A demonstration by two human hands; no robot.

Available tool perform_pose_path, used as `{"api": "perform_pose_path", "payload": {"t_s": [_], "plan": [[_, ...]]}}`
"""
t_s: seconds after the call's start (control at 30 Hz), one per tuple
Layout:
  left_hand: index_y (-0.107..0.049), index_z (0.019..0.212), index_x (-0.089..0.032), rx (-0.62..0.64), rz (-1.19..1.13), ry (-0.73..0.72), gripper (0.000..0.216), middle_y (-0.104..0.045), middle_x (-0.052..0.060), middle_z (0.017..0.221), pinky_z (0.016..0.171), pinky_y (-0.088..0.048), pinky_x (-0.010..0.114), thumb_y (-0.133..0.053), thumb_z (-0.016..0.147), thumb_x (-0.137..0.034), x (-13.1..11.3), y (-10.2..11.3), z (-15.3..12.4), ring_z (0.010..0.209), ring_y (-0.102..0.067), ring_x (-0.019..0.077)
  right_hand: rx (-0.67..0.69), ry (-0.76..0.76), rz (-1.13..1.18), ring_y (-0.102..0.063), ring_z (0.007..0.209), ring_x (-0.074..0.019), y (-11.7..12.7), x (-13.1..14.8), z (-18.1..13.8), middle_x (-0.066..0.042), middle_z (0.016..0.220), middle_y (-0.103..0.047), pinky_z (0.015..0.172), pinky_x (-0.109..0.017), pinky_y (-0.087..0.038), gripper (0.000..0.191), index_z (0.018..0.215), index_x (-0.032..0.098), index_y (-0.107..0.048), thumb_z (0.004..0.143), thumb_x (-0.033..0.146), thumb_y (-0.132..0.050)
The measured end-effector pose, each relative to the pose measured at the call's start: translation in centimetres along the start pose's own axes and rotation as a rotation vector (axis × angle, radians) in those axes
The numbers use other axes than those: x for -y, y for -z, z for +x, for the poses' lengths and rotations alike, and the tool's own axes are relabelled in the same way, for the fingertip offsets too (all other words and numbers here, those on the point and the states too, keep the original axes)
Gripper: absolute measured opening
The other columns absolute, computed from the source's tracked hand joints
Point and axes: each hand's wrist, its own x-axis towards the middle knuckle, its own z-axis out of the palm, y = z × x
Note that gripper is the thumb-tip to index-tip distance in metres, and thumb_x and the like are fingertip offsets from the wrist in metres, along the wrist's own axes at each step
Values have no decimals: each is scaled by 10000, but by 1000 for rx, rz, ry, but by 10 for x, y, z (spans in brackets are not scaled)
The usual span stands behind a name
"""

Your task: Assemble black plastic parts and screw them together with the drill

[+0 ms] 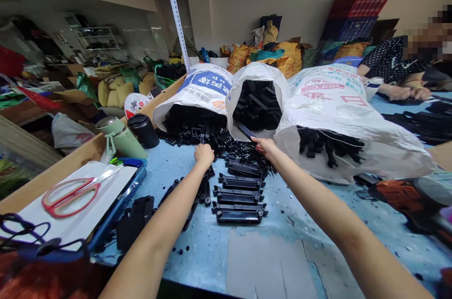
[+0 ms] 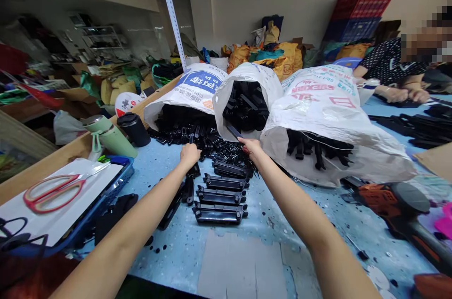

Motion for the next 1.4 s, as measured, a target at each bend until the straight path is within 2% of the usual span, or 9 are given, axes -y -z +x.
{"api": "perform_pose_path", "payload": {"t_s": [0.23,0.37,0.47,0.57,0.7,0.8,0.97,1.07,1.4], "plan": [[-612,944,-61,-31,-57,-48,298,-609,184,963,799,-399,346,-421,888,-283,14,25,-34,937,-552,270,347,-61,-21,-594,832,-181,98,-8,-168,-78,994,-623,752,-324,-497,450,1050,156,-583,675,377,-694],[-582,1013,-123,-189,-186,-363,307,-606,112,936,832,-397,333,-391,908,-339,39,35,-137,949,-527,237,476,-96,-200,-579,851,-194,134,-27,-250,-69,996,-615,785,-352,-480,400,1031,187,-588,714,423,-651],[-589,947,-128,-119,-265,-677,235,-607,85,833,749,-430,310,-424,898,-287,59,27,-229,818,-539,204,476,-111,-365,-578,807,-194,144,-39,-277,-65,939,-628,766,-353,-471,386,1021,193,-598,742,460,-603],[-596,938,-124,-23,-157,-733,212,-591,79,772,703,-440,338,-425,892,-241,66,15,-292,755,-526,214,458,20,-541,-564,905,-226,136,-43,-283,-85,977,-624,806,-367,-452,376,1018,190,-605,748,452,-592],[-569,1060,-115,21,-162,-568,287,-581,133,951,743,-438,408,-500,848,-295,50,6,-311,881,-516,273,453,253,-692,-508,1061,-257,104,-35,-284,-105,1150,-576,898,-412,-403,453,1199,201,-521,799,411,-544],[-583,1048,-133,118,-456,-379,272,-581,122,955,763,-427,407,-502,837,-285,32,9,-303,895,-519,264,452,331,-739,-503,1081,-259,85,-25,-287,-98,1175,-570,915,-430,-390,427,1246,213,-484,850,372,-478],[-604,916,-119,743,-1455,276,239,-537,27,682,503,-376,215,-486,850,-316,14,34,-295,529,-475,94,328,298,-687,-508,1074,-248,78,-17,-295,-86,1148,-581,897,-415,-415,412,1241,237,-482,862,395,-463],[-589,984,-100,957,-1858,527,207,-494,8,654,451,-320,156,-507,841,-226,11,50,-295,486,-430,46,336,273,-670,-512,1069,-247,77,-17,-298,-88,1128,-587,884,-409,-427,381,1211,237,-510,860,379,-468],[-594,959,-87,918,-1862,494,219,-530,25,652,452,-323,158,-543,826,-254,-1,53,-307,481,-439,47,230,215,-453,-538,1056,-216,64,-12,-299,-76,1134,-592,897,-379,-443,402,1226,227,-495,876,418,-441]]}}
